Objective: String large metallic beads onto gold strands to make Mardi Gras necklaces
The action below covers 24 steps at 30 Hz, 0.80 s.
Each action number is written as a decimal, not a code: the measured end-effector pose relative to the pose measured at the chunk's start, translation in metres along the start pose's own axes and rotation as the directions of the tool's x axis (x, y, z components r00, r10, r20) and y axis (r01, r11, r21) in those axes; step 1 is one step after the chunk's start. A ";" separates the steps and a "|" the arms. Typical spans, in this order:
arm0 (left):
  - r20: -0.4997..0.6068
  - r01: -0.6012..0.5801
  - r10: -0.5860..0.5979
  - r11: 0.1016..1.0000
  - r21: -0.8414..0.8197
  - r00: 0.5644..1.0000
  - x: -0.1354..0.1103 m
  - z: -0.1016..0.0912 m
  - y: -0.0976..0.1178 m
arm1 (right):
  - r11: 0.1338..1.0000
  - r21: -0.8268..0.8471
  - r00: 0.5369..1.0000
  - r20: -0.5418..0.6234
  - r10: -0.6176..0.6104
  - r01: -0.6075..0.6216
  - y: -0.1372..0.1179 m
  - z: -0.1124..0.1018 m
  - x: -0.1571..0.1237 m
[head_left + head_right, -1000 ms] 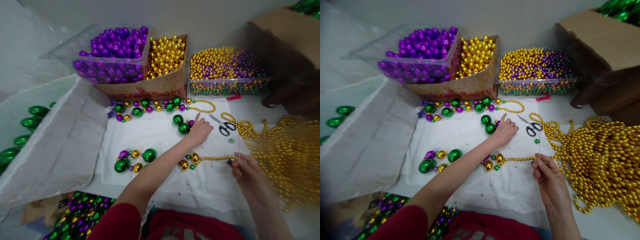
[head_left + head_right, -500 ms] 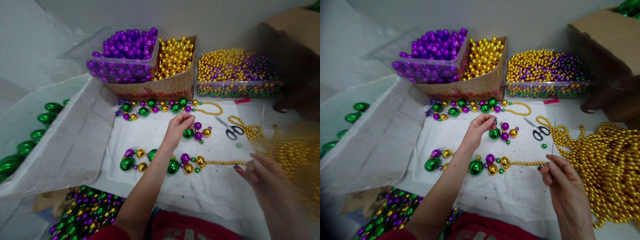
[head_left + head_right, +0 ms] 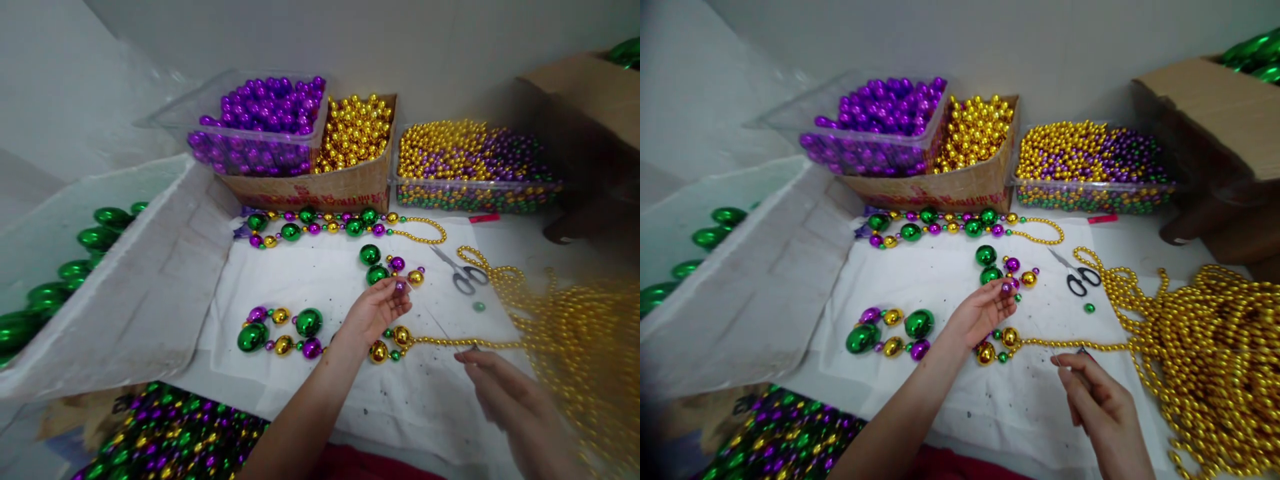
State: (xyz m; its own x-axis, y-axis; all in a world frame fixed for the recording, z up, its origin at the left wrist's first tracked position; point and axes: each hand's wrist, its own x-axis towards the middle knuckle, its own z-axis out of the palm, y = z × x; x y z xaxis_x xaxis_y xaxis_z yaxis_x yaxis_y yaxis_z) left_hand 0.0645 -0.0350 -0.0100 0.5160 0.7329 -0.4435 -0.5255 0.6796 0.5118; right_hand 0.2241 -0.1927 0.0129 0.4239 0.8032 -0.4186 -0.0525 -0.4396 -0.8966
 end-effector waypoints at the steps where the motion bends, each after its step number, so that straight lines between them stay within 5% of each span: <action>1: -0.005 0.001 -0.001 1.000 -0.004 1.000 0.001 0.000 -0.001 | 1.000 -0.012 1.000 0.014 0.004 -0.003 0.001 0.000 -0.001; 24: -0.121 -0.005 0.008 1.000 0.024 0.993 0.003 -0.001 0.001 | 0.996 -0.059 0.990 -0.113 -0.079 0.073 -0.013 0.006 -0.008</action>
State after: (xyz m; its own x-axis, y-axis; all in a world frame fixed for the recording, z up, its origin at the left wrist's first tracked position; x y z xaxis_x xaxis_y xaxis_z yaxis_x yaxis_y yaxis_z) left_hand 0.0649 -0.0315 -0.0114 0.4257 0.7369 -0.5252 -0.5115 0.6747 0.5320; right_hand 0.2166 -0.1907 0.0272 0.5262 0.7848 -0.3275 0.0320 -0.4031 -0.9146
